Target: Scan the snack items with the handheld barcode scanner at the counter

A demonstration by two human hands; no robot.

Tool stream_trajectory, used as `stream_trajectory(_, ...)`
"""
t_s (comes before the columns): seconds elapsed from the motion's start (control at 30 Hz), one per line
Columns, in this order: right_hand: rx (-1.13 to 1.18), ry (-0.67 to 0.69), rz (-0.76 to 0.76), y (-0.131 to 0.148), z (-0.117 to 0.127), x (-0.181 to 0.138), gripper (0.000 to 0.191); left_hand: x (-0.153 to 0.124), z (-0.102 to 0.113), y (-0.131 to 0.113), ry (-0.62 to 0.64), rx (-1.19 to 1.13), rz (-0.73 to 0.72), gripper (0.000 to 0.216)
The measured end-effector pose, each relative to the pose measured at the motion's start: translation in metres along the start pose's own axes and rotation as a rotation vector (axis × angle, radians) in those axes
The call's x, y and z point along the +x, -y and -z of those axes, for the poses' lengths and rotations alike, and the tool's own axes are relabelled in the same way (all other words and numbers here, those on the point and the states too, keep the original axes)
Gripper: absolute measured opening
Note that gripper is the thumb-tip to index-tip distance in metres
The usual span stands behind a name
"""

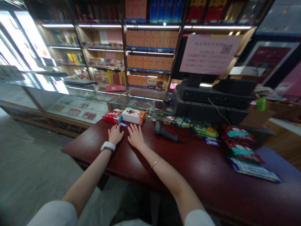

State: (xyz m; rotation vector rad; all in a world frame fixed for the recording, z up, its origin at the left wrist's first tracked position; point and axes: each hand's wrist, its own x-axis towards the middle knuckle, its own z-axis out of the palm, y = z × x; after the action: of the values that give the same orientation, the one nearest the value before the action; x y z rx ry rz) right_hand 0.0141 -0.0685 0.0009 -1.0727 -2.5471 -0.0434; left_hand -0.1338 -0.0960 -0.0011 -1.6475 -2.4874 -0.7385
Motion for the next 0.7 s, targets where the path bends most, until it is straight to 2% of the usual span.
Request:
stream_trajectory(0.07,0.017,0.025,-0.021,0.004,-0.008,0.01,0.056,0.003,-0.004,0.005,0.008,-0.026,0.06,0.053)
stream_trajectory(0.33,0.057,0.037,-0.047,0.007,-0.033,0.04,0.052,0.008,-0.006,0.009,0.007,0.009,0.054,0.05)
stream_trajectory(0.57,0.042,0.078,-0.089,0.008,-0.038,0.051,0.049,0.006,-0.007,0.008,0.01,0.049,0.021,0.05)
stream_trajectory(0.7,0.025,0.044,-0.038,0.001,-0.035,0.047,0.045,0.005,-0.006,0.008,0.029,0.05,-0.021,0.051)
